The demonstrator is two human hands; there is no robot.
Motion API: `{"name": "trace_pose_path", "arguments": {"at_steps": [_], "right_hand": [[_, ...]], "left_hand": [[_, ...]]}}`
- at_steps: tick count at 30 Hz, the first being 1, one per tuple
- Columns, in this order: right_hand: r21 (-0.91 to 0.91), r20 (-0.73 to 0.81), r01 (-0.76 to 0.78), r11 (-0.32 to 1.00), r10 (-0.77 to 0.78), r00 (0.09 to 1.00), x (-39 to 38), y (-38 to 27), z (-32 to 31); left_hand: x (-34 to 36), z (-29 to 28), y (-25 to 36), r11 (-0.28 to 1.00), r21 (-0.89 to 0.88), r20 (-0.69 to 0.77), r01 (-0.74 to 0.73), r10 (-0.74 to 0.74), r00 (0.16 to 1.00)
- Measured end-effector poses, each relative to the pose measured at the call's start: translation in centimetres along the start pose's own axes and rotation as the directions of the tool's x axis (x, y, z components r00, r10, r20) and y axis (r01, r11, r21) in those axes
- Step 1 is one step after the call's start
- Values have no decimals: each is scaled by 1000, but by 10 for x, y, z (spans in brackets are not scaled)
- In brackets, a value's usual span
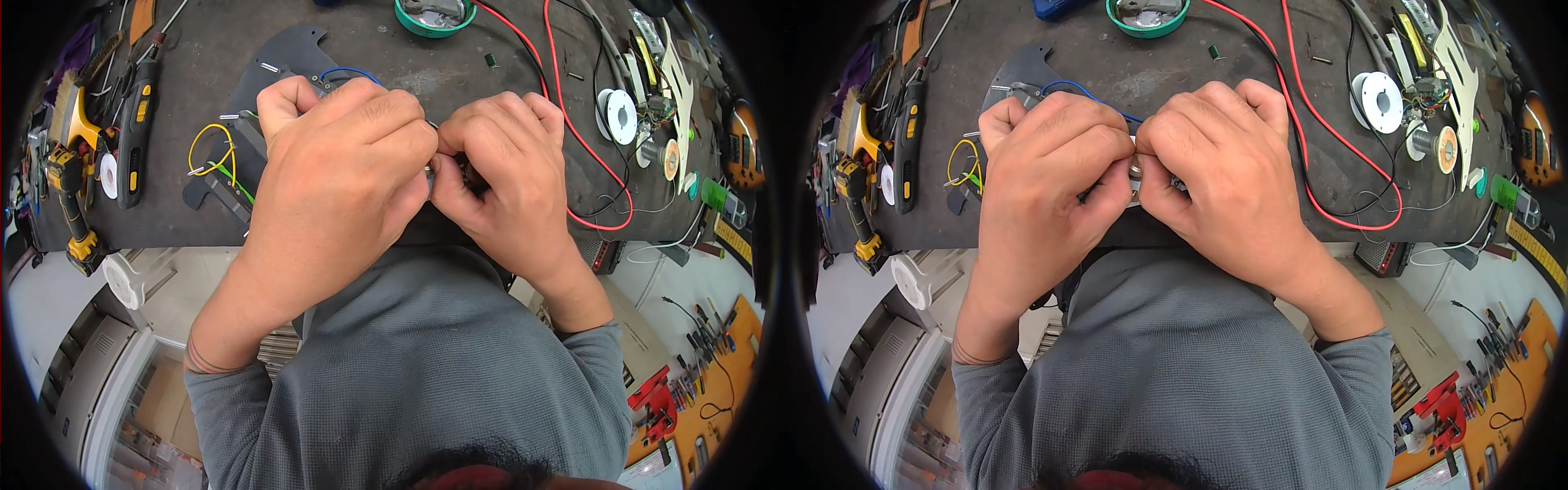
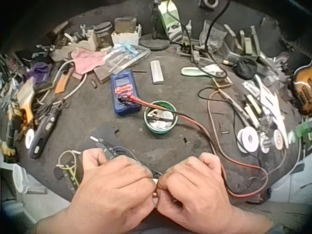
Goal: The person solders a wire onto a potentiometer on a guitar pickguard using a soldering iron and solder wire, then cuts the excess wire with shears.
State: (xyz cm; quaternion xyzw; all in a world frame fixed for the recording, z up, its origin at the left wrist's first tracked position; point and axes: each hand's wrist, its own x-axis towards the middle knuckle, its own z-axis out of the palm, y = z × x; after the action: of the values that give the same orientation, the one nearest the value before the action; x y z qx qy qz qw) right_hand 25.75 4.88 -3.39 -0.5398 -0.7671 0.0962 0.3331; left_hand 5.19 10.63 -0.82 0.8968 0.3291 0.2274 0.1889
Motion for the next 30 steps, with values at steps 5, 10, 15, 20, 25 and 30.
{"name": "trace_pose_path", "arguments": {"at_steps": [5, 10, 15, 20, 25, 30], "right_hand": [[10, 18, -11, 1000, 10, 1000, 0, 1, -2], [20, 21, -6, 1000, 5, 1000, 0, 1, -3], [25, 50, -37, 999, 36, 998, -1, 0, -10], [35, 115, -71, 997, 66, 991, -1, -2, -18], [38, 103, -64, 997, 60, 993, -2, -3, -19], [38, 91, -65, 997, 62, 994, -2, -3, -17]], "left_hand": [[0, 0, 0, 1000, -23, -3, 2, -2, 1000], [1, -2, -1, 999, -29, 29, 14, -13, 999], [4, -14, 0, 999, 41, 83, 12, -16, 996], [5, -20, 4, 995, 101, 104, -4, -7, 995], [4, -24, 4, 998, 55, 79, 7, -11, 997], [-3, -27, 1, 996, 88, 19, 3, -5, 1000]]}}
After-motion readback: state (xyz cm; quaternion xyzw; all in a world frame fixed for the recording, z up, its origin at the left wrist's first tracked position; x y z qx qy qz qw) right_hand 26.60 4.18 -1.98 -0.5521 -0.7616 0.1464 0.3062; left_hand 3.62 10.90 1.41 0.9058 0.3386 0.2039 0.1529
